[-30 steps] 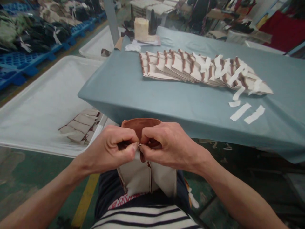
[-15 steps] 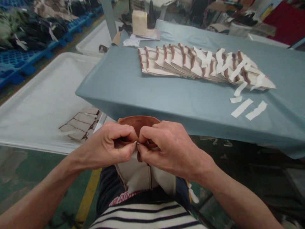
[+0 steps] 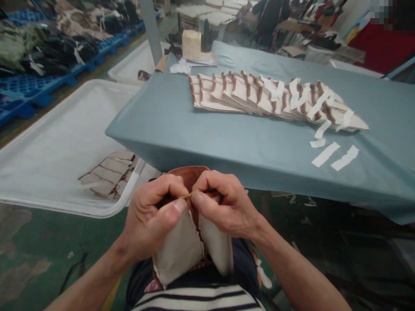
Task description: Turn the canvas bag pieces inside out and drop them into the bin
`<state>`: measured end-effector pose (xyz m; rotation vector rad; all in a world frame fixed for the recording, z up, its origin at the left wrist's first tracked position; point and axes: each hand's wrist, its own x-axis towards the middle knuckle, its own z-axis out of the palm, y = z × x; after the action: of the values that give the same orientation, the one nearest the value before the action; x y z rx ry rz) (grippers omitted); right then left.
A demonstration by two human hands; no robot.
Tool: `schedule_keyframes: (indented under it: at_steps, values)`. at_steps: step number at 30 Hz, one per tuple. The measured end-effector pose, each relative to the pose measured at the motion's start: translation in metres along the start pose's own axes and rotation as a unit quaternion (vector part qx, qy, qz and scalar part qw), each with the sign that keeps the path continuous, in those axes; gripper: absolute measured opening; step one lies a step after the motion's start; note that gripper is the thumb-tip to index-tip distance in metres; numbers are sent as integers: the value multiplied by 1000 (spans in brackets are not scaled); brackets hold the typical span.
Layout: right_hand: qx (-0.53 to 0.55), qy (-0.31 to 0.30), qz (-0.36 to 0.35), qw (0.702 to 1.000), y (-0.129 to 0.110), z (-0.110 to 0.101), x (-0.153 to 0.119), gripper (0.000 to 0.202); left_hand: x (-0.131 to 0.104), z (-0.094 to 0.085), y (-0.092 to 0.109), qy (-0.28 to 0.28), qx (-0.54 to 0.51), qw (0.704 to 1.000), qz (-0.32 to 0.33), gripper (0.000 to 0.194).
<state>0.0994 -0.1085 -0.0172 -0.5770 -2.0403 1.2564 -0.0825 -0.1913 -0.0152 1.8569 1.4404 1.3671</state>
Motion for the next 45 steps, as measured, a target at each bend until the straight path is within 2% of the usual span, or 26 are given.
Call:
schedule_keyframes:
  at_steps: [3,6,9,13,16,20,23,27,29,32,36,39,43,45]
  values:
    - [4,-24,3,1000,5,-4,-3,22,-1,-1,3,-22,20,1000,5,20]
    - [-95,-31,-79,992,1,-13,-4,20,4,-10,7,-68,78,994,38,21]
    - [-193,-33,-145,970,-7,-19,-2,14,11,-20,10,-79,134,986,60,20]
    - [-207,-10,-146,967,-8,-14,-2,10,12,-25,11,-84,189,973,107,17]
    - [-146,21,-114,983,-5,-6,-4,10,8,-23,9,-72,224,958,167,19]
    - [24,0,37,999,-6,0,-6,9,3,-24,-3,-123,267,931,218,24]
    - [147,-48,158,975,-7,1,-6,11,1,-27,-12,-161,266,923,225,28]
    - [240,-80,240,937,-4,0,-5,16,0,-22,-18,-145,264,921,249,25]
    - [241,-81,245,936,-4,0,-5,15,0,-17,-17,-116,242,930,250,21]
    - [188,-84,199,958,-4,0,-7,11,-3,-14,-11,-75,186,953,228,23]
    - [107,-69,109,986,-7,-2,-10,6,-5,-19,-2,-83,178,957,213,22]
    - [108,-75,106,986,-10,-4,-11,7,-3,-28,-4,-101,201,941,252,18]
    - [160,-99,176,966,-12,-4,-9,12,1,-33,-15,-107,255,894,353,13]
    - [171,-92,208,959,-13,-1,-8,12,2,-31,-20,-106,263,885,370,14]
